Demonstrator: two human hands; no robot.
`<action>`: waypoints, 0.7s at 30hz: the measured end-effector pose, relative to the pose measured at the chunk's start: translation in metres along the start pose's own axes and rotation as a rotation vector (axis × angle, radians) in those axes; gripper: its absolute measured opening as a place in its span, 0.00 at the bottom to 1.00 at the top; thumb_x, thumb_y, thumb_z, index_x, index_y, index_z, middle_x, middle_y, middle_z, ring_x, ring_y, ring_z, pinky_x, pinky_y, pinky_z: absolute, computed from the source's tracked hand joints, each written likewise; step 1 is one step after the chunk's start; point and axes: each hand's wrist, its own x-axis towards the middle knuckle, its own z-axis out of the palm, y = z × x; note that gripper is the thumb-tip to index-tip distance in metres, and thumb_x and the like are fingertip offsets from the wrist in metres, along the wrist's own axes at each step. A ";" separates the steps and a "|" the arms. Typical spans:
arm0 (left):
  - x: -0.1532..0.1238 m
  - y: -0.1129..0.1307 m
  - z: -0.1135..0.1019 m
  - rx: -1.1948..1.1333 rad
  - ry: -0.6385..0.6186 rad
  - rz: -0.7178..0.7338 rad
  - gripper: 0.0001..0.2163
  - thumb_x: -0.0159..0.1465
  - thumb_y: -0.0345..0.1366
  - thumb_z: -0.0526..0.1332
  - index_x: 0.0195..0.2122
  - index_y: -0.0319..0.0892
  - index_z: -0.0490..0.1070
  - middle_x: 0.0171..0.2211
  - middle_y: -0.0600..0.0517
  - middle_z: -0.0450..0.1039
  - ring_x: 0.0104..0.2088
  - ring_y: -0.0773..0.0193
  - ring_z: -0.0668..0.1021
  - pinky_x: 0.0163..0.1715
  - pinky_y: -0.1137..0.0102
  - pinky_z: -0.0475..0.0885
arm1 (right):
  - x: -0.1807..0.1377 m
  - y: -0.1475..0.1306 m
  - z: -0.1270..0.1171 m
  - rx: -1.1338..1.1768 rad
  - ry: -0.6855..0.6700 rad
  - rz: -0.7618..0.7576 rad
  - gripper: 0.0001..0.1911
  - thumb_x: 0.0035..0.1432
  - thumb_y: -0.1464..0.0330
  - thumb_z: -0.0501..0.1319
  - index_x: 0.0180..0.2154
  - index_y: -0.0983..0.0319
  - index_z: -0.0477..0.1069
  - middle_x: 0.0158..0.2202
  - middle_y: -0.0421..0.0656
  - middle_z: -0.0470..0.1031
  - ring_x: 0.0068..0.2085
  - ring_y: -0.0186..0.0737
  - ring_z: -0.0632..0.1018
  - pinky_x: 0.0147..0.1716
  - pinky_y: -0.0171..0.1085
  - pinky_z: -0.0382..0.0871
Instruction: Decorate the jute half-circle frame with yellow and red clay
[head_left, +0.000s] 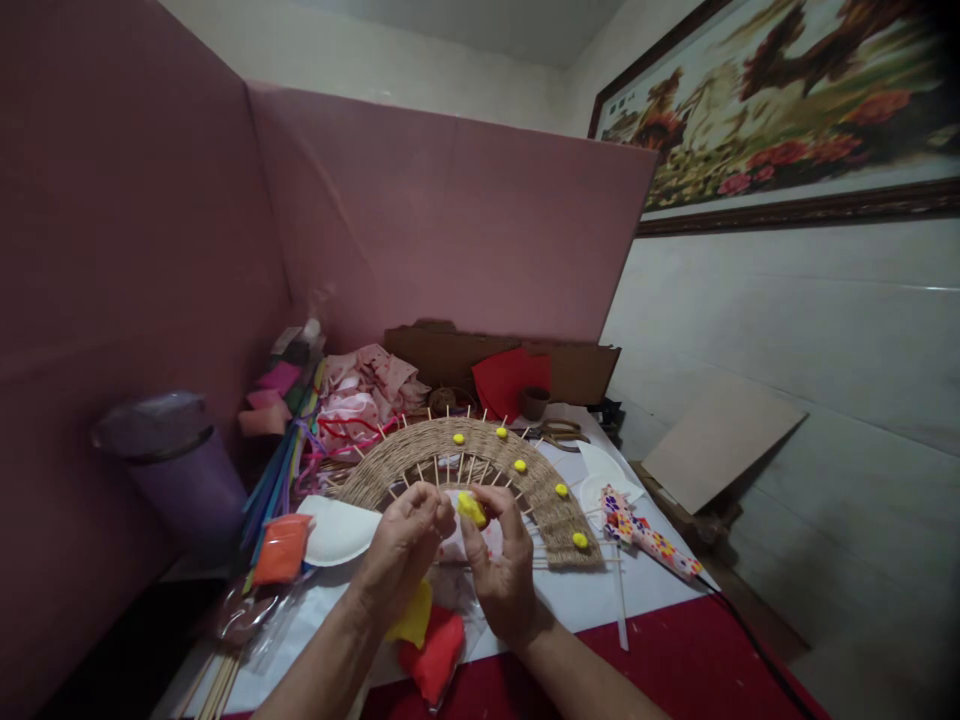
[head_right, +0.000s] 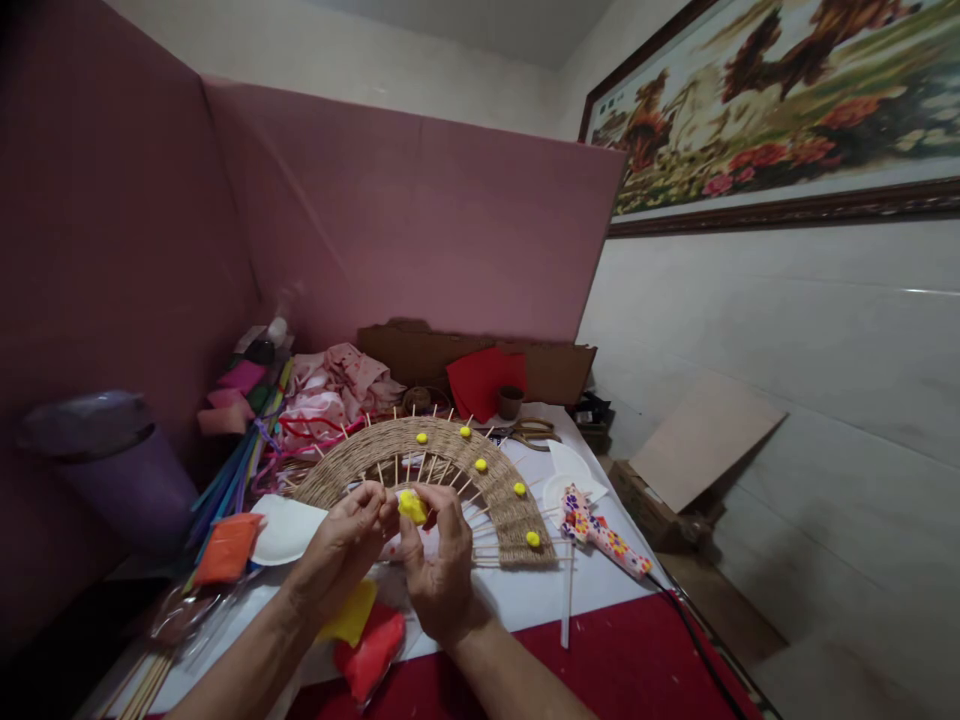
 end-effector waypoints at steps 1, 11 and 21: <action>0.000 0.001 0.001 0.011 0.022 0.001 0.08 0.57 0.35 0.63 0.26 0.38 0.66 0.24 0.54 0.64 0.26 0.71 0.67 0.28 0.75 0.62 | -0.001 -0.001 0.000 0.002 0.007 -0.016 0.14 0.59 0.75 0.54 0.47 0.60 0.62 0.41 0.45 0.67 0.40 0.38 0.71 0.38 0.39 0.68; 0.003 -0.001 -0.005 0.081 0.230 0.031 0.09 0.46 0.30 0.71 0.24 0.37 0.70 0.23 0.54 0.71 0.25 0.71 0.73 0.28 0.77 0.67 | 0.000 0.006 0.001 -0.127 0.083 -0.074 0.12 0.58 0.75 0.56 0.45 0.61 0.65 0.42 0.47 0.67 0.44 0.41 0.71 0.42 0.42 0.69; 0.004 0.000 -0.004 0.058 0.265 0.023 0.10 0.43 0.28 0.72 0.23 0.36 0.72 0.21 0.53 0.74 0.22 0.72 0.73 0.25 0.78 0.68 | 0.000 0.005 0.002 -0.154 0.068 -0.108 0.12 0.57 0.75 0.57 0.44 0.60 0.66 0.41 0.46 0.69 0.43 0.42 0.72 0.42 0.44 0.70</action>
